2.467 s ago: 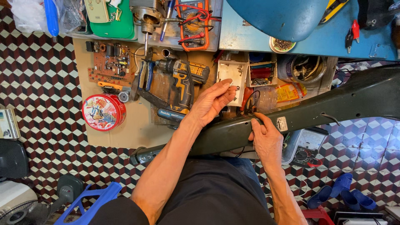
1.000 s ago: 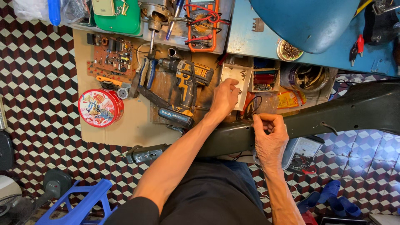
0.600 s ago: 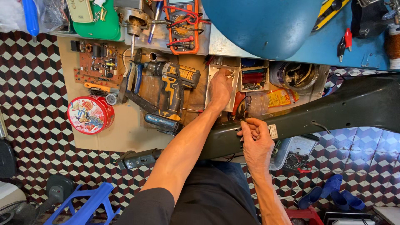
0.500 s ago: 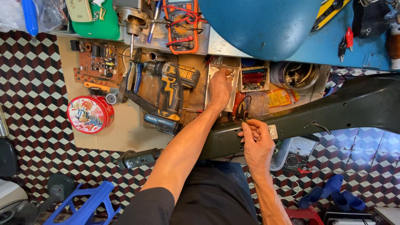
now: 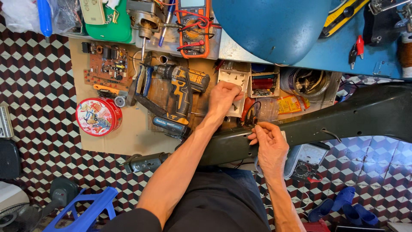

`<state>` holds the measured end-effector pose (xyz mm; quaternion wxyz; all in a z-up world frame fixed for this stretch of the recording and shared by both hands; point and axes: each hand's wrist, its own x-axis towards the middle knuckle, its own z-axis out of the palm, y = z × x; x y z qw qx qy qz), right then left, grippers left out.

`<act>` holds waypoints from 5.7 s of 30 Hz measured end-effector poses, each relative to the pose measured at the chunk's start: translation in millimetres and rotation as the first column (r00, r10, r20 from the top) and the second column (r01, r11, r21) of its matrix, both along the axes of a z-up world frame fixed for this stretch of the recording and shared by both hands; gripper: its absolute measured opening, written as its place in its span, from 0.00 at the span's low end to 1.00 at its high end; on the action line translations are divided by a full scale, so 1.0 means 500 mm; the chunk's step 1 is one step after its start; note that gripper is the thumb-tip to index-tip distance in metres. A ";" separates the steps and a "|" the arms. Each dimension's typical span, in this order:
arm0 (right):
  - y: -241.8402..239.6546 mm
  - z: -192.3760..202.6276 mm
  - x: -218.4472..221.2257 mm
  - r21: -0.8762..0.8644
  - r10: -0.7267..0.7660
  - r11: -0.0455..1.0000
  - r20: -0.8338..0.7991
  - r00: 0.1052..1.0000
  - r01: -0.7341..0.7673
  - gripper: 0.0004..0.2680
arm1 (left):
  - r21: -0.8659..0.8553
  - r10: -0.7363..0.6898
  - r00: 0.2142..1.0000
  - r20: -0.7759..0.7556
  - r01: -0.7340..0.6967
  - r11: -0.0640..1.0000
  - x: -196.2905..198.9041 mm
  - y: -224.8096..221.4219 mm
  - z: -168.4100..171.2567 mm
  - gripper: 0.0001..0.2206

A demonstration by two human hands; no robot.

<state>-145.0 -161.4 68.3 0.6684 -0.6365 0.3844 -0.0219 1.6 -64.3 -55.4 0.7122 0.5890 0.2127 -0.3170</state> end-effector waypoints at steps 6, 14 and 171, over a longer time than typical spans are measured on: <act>-0.012 0.029 0.037 0.001 0.031 1.000 0.038 0.999 -0.031 0.11 | -0.109 -0.066 0.995 -0.068 0.058 0.992 -0.012 0.088 0.130 0.20; 0.005 0.055 0.106 0.033 0.065 0.997 0.157 0.985 -0.071 0.08 | -0.350 -0.085 0.996 -0.040 0.065 0.934 -0.016 0.105 0.229 0.26; -0.499 0.085 -0.705 0.265 -0.496 0.848 0.095 0.863 0.459 0.10 | -0.353 -0.253 0.949 -0.188 0.175 0.919 -0.674 -0.330 0.304 0.15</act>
